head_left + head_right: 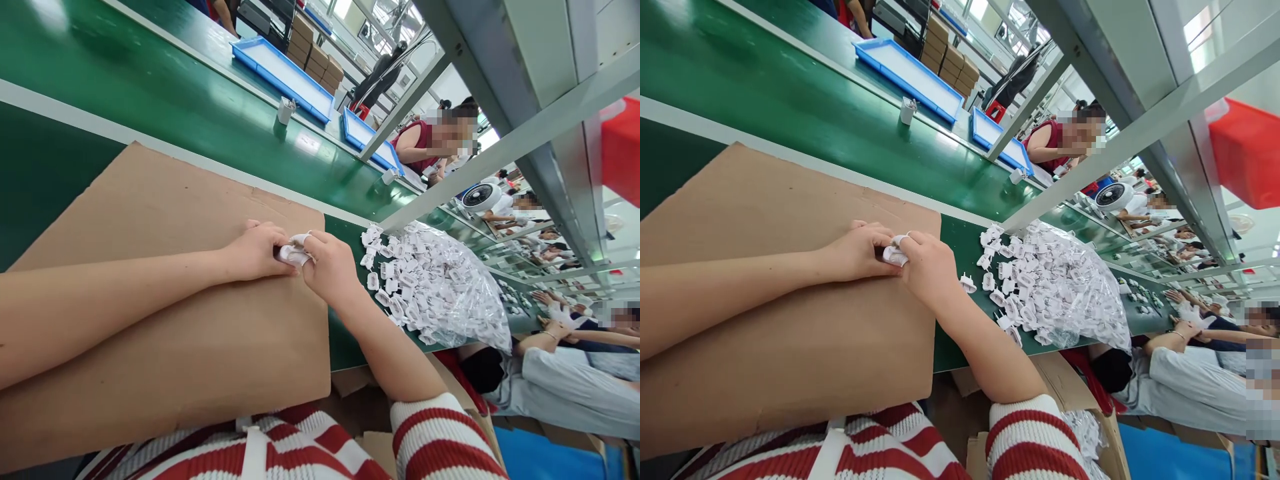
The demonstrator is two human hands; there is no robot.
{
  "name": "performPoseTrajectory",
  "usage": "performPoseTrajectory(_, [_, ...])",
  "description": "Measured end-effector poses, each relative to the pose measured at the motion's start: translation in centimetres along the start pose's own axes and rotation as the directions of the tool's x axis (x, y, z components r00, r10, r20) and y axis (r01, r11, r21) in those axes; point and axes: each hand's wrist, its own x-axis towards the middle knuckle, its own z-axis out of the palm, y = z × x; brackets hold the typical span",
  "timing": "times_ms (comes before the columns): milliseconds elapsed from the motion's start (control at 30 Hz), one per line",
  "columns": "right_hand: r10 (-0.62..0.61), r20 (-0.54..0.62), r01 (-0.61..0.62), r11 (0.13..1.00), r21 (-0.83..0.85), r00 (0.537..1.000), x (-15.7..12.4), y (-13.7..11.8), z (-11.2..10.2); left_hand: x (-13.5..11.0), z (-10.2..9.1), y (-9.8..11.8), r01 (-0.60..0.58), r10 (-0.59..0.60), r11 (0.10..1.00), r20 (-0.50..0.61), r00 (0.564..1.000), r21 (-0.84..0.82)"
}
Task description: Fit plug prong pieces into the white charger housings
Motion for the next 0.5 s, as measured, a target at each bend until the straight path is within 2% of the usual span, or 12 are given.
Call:
performPoseTrajectory(167, [0.009,0.026,-0.008,1.0,-0.028,1.0,0.4,-0.1,-0.4,0.0,0.0,0.4,0.03,-0.03,0.999,-0.017,0.999,-0.015])
performPoseTrajectory(333, [0.116,-0.047,-0.107,0.982,0.157,0.992,-0.1,0.5,0.8,-0.1,-0.1,0.6,0.039,-0.042,0.998,-0.04,0.998,-0.056])
performPoseTrajectory(500, [0.209,-0.124,-0.183,0.964,0.194,0.97,-0.7,0.0,1.9,-0.3,0.0,0.5,0.025,-0.027,0.998,-0.04,0.999,-0.057])
